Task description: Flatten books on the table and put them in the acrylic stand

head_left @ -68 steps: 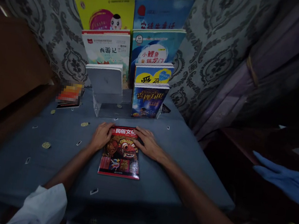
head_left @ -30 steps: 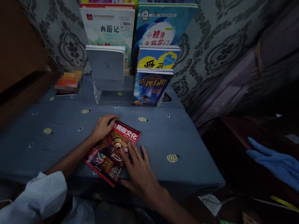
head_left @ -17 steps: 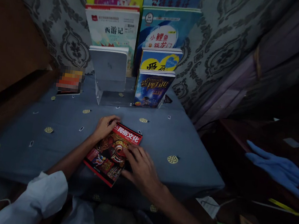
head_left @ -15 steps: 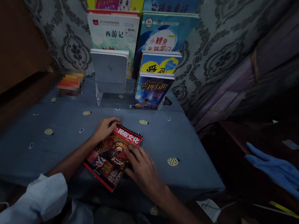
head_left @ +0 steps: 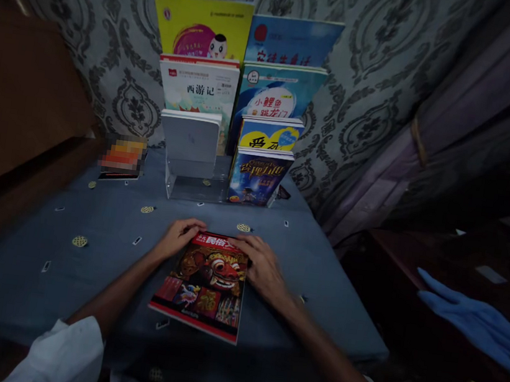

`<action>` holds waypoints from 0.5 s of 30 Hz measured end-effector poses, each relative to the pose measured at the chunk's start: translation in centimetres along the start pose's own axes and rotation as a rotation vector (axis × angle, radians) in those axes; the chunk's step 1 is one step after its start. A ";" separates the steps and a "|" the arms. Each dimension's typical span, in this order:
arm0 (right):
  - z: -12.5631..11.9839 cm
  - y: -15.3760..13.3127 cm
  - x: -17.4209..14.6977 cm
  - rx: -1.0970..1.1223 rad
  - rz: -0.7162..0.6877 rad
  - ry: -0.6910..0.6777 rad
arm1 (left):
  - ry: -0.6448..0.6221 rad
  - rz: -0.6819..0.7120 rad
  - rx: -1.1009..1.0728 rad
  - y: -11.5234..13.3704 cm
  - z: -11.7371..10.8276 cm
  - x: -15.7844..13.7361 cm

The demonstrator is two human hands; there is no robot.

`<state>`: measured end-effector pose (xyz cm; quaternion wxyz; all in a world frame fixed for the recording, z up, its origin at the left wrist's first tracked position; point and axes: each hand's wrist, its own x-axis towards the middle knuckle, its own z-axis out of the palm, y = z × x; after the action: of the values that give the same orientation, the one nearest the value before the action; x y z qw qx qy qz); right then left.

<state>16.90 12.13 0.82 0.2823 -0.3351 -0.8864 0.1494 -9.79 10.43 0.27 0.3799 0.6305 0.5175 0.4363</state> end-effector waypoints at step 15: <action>0.1 1.3 4.6 0.579 0.229 0.229 | -0.090 -0.072 -0.406 1.2 0.1 -0.3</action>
<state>14.70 16.21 1.99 0.4451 -0.3528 -0.7262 0.3874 -9.34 9.95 1.29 0.5371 0.5410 0.4236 0.4893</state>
